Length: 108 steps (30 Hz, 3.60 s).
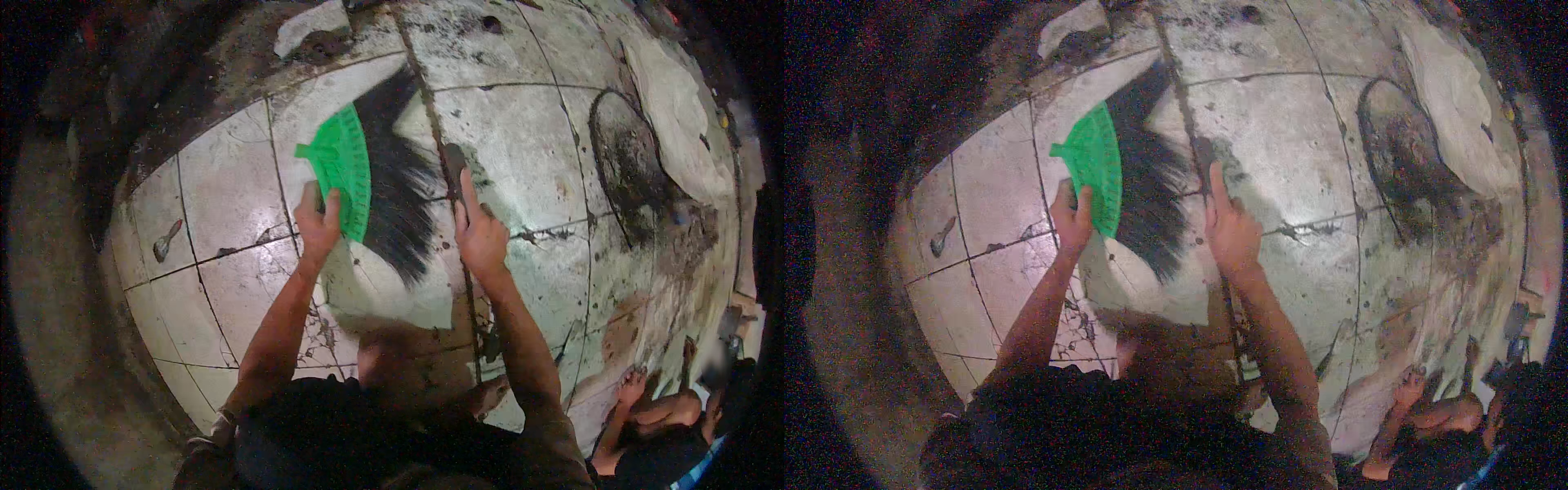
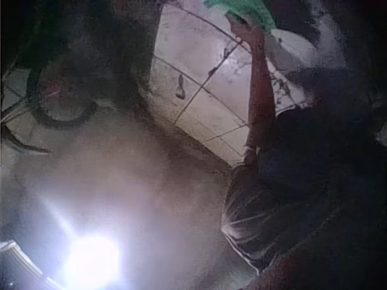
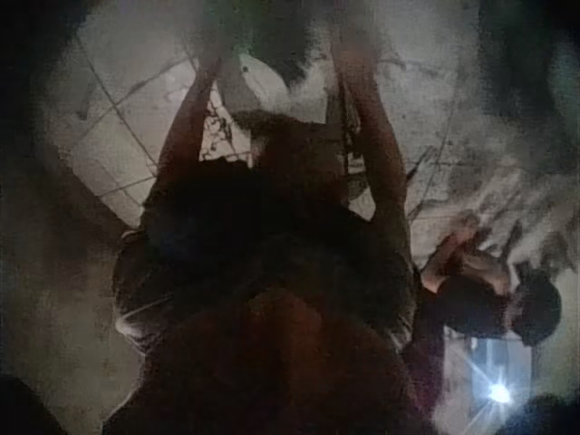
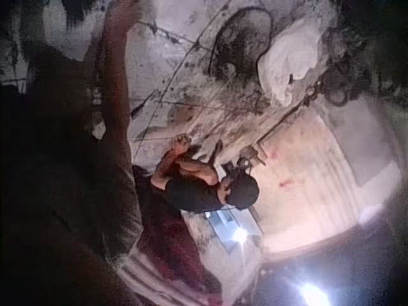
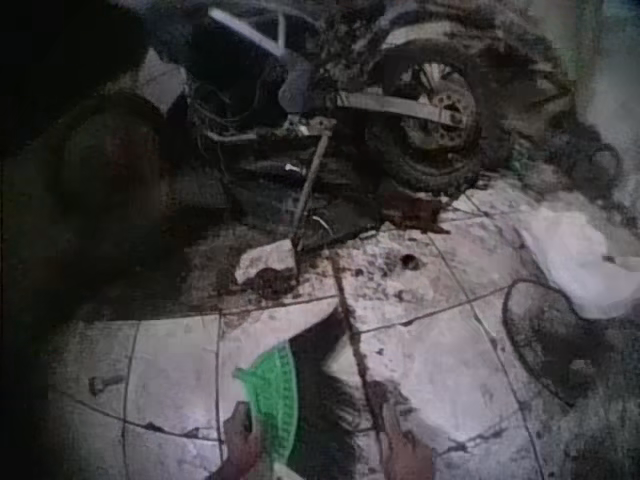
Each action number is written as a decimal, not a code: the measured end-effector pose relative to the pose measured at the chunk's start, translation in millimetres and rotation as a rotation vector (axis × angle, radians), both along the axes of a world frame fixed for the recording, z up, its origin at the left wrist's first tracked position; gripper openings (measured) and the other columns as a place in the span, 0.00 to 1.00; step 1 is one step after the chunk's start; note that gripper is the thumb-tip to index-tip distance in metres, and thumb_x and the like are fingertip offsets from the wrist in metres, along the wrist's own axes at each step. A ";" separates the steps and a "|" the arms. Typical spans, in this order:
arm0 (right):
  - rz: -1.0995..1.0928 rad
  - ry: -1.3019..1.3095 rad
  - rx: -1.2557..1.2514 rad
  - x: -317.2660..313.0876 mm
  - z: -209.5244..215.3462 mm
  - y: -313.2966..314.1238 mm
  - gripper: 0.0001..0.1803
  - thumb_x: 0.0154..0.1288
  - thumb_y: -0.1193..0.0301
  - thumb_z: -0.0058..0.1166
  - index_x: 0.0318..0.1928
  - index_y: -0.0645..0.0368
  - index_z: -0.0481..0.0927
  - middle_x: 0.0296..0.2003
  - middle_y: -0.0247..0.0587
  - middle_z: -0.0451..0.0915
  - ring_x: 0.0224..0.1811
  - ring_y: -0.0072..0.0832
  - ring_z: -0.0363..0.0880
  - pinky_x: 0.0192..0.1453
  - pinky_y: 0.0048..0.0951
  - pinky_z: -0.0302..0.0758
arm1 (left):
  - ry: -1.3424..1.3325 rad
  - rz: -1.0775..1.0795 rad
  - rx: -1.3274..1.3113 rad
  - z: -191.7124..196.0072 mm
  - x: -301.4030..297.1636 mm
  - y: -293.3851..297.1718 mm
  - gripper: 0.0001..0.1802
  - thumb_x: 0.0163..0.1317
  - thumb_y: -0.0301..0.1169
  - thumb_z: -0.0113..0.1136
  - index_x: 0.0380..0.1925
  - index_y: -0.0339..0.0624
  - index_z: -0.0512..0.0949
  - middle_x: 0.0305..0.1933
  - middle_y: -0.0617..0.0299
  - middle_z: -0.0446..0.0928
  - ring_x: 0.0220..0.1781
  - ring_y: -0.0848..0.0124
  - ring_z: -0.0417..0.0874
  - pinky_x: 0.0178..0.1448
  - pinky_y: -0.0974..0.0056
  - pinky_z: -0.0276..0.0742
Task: The person sweeps a tiled floor using a green broom and a dustpan, gathering debris into a pile. Another person is visible nearby but not participating in the sweeping.
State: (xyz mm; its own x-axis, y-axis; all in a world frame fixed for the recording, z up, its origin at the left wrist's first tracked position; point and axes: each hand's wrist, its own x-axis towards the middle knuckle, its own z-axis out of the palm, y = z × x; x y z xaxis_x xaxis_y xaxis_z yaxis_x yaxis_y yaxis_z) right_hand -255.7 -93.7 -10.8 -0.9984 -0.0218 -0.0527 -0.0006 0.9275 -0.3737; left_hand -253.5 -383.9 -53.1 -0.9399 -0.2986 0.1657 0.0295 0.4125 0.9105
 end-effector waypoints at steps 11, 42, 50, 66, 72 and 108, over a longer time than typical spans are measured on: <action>0.076 0.124 0.072 11.2 -16.2 39.3 0.38 0.71 0.62 0.54 0.79 0.36 0.57 0.22 0.56 0.80 0.25 0.53 0.82 0.33 0.53 0.79 | -0.010 0.020 -0.096 7.3 -6.8 9.5 0.08 0.71 0.29 0.58 0.41 0.34 0.76 0.27 0.61 0.78 0.29 0.77 0.74 0.33 0.66 0.72; -0.003 0.094 0.165 -25.0 -23.4 69.1 0.36 0.72 0.66 0.48 0.79 0.39 0.57 0.28 0.53 0.83 0.25 0.52 0.83 0.29 0.53 0.80 | 0.014 -0.029 -0.027 2.4 -4.6 6.1 0.08 0.71 0.28 0.59 0.40 0.32 0.75 0.29 0.63 0.76 0.29 0.79 0.70 0.33 0.68 0.69; 0.091 0.170 0.093 -10.7 -24.1 34.4 0.36 0.72 0.64 0.49 0.79 0.40 0.57 0.24 0.52 0.82 0.20 0.49 0.81 0.23 0.52 0.77 | -0.018 -0.001 -0.033 4.3 -5.0 6.7 0.09 0.72 0.29 0.59 0.40 0.32 0.75 0.29 0.63 0.76 0.30 0.79 0.70 0.34 0.68 0.69; -0.082 0.218 0.125 -86.2 -21.0 59.7 0.31 0.71 0.66 0.49 0.74 0.44 0.66 0.21 0.50 0.82 0.17 0.45 0.81 0.21 0.52 0.76 | -0.063 0.002 -0.048 10.7 -7.4 11.4 0.09 0.72 0.30 0.58 0.39 0.33 0.75 0.28 0.61 0.77 0.29 0.77 0.72 0.34 0.67 0.71; -0.104 -0.026 0.135 -107.2 -5.8 49.5 0.39 0.68 0.67 0.55 0.78 0.37 0.58 0.27 0.55 0.84 0.28 0.54 0.84 0.32 0.55 0.79 | -0.066 -0.019 -0.048 7.5 1.9 3.9 0.09 0.72 0.29 0.59 0.40 0.33 0.75 0.29 0.61 0.77 0.30 0.77 0.73 0.36 0.67 0.73; 0.092 0.137 0.091 -116.2 -22.9 38.6 0.36 0.68 0.65 0.54 0.76 0.38 0.62 0.30 0.56 0.85 0.31 0.59 0.84 0.38 0.59 0.81 | -0.044 -0.009 -0.098 3.7 -1.7 3.5 0.08 0.73 0.29 0.57 0.42 0.33 0.76 0.29 0.64 0.77 0.28 0.79 0.70 0.32 0.68 0.68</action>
State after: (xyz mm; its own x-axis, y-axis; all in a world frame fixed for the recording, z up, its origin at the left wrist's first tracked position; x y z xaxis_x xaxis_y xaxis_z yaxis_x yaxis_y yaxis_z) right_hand -371.8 -55.2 -33.7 -0.9903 -0.1150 0.0782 -0.1325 0.9512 -0.2786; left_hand -255.2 -380.4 -49.4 -0.9495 -0.2745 0.1520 -0.0059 0.4999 0.8661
